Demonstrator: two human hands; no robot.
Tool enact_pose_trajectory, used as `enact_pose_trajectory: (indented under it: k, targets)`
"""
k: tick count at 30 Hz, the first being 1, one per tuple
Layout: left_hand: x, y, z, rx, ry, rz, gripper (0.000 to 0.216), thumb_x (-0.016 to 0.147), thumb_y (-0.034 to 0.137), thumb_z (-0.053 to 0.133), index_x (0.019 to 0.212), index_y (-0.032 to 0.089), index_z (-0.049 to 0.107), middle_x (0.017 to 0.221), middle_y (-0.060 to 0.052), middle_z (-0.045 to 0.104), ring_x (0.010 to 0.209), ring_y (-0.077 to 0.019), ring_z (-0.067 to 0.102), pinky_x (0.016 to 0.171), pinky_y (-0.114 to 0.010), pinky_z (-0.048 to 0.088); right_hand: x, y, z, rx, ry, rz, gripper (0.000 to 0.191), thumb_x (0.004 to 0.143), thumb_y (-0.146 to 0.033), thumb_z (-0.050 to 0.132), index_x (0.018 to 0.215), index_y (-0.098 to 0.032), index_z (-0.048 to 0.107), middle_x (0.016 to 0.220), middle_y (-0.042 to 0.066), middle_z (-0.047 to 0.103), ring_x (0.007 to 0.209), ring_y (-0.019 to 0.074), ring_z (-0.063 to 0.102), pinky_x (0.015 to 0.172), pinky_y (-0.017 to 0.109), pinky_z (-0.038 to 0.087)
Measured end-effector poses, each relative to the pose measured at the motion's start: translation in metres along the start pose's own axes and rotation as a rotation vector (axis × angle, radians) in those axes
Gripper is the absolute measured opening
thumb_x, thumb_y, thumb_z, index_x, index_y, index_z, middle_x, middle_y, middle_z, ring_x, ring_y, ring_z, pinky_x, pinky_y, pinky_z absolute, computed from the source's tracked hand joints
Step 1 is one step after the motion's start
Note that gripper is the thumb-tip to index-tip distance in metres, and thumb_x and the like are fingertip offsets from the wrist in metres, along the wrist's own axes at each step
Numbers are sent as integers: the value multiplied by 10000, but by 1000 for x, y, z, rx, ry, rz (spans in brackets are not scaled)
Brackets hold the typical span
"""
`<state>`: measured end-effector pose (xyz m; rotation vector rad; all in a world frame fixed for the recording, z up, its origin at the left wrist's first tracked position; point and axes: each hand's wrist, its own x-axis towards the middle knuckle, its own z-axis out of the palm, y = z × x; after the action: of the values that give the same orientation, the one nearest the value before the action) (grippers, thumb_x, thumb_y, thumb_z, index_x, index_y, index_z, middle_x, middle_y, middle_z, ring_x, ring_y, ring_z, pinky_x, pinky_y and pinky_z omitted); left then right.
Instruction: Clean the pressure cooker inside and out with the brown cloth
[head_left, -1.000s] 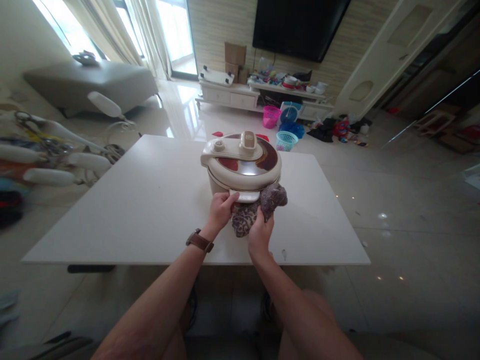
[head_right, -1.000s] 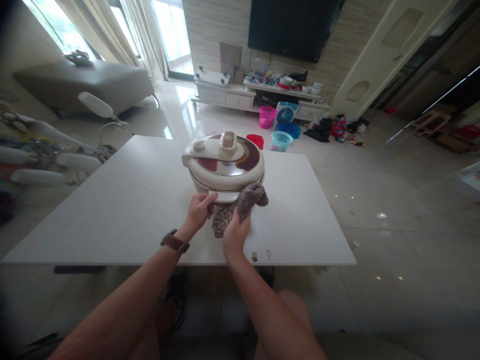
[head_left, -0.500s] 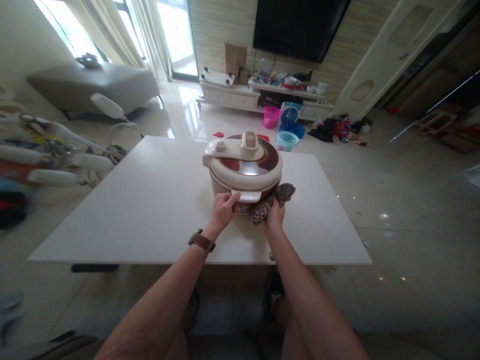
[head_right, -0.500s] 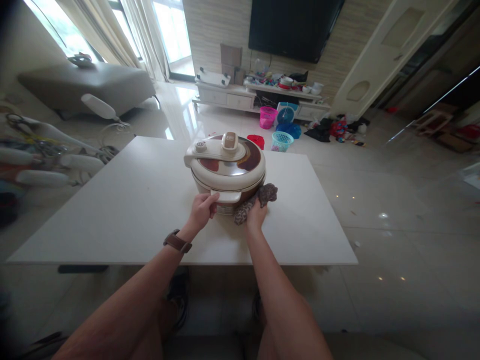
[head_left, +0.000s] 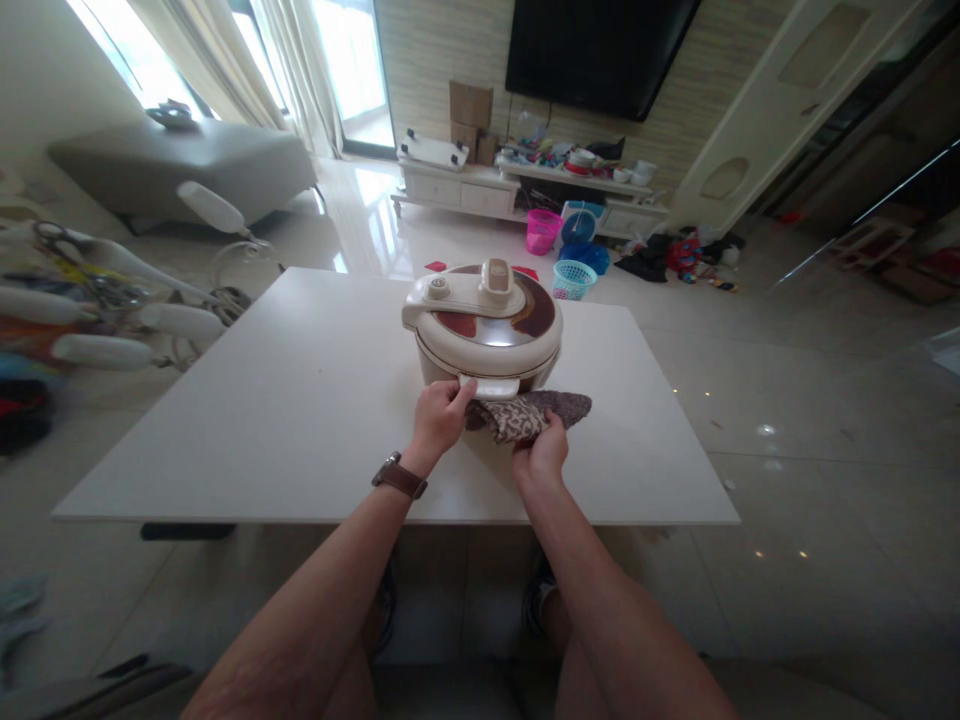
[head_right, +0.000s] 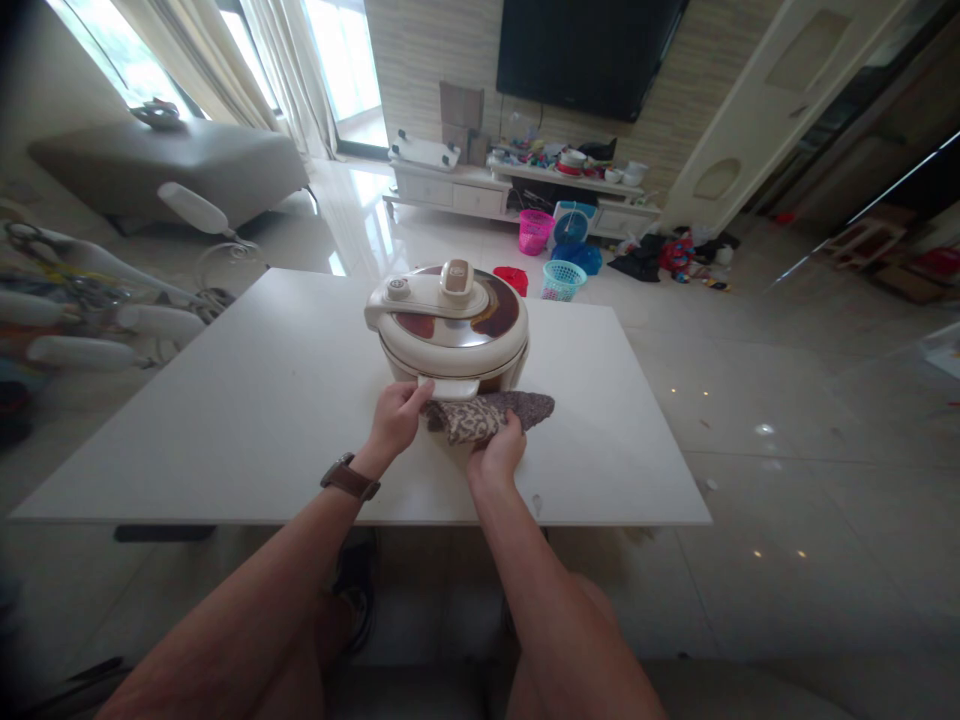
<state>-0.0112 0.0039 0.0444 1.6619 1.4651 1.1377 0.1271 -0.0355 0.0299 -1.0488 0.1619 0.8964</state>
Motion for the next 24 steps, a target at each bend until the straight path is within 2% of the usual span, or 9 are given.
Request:
enact_pose_trajectory:
  k: [5,9,12,15,17,21,24]
  targets:
    - [-2,0,3,-32,-7,4,573,929,558,510,476,220,421,491,4,388,542,-137,386,593,-319,258,3,-21,5,2,-34,-183,338,796,-326,635,1098,-176,651,1173,84,765,1083,230,744,1025,435,622]
    - [-2,-1,5,-34,-1,-4,578,934,553,506,466,219,449,480,-8,425,540,-144,420,596,-321,274,1,-22,3,-228,-85,-371,379,814,-389,632,1102,-150,693,1190,111,766,1105,265,734,1091,472,562]
    - [-2,-2,6,-51,-3,4,583,932,563,497,462,220,471,478,-16,455,535,-149,439,599,-326,283,-13,-14,-4,-471,-203,-544,461,876,-459,609,1209,-156,708,1265,125,757,1206,287,700,1154,481,494]
    - [-2,-3,7,-73,-8,11,589,932,575,489,461,220,489,476,-20,472,529,-153,453,602,-328,293,-28,-6,-11,-616,-384,-625,534,909,-454,609,1375,-198,659,1377,115,719,1336,282,638,1183,459,459]
    - [-2,-3,7,-78,-1,14,589,933,576,490,465,219,493,479,-20,478,531,-153,457,605,-326,299,-28,-7,-12,-657,-436,-662,536,920,-440,608,1405,-216,645,1379,110,718,1367,277,617,1180,444,458]
    - [-3,-2,7,-77,-7,-3,584,935,569,490,469,218,490,481,-18,475,540,-152,458,606,-319,308,-1,-17,-6,-637,-322,-706,470,933,-462,569,1301,-199,693,1351,121,724,1324,277,631,1188,451,435]
    - [-4,-3,7,-88,-27,-33,590,935,587,487,474,219,500,486,-19,489,545,-154,471,609,-317,320,29,-20,-2,-623,-276,-638,477,900,-461,567,1267,-182,690,1299,113,740,1243,272,654,1174,468,440]
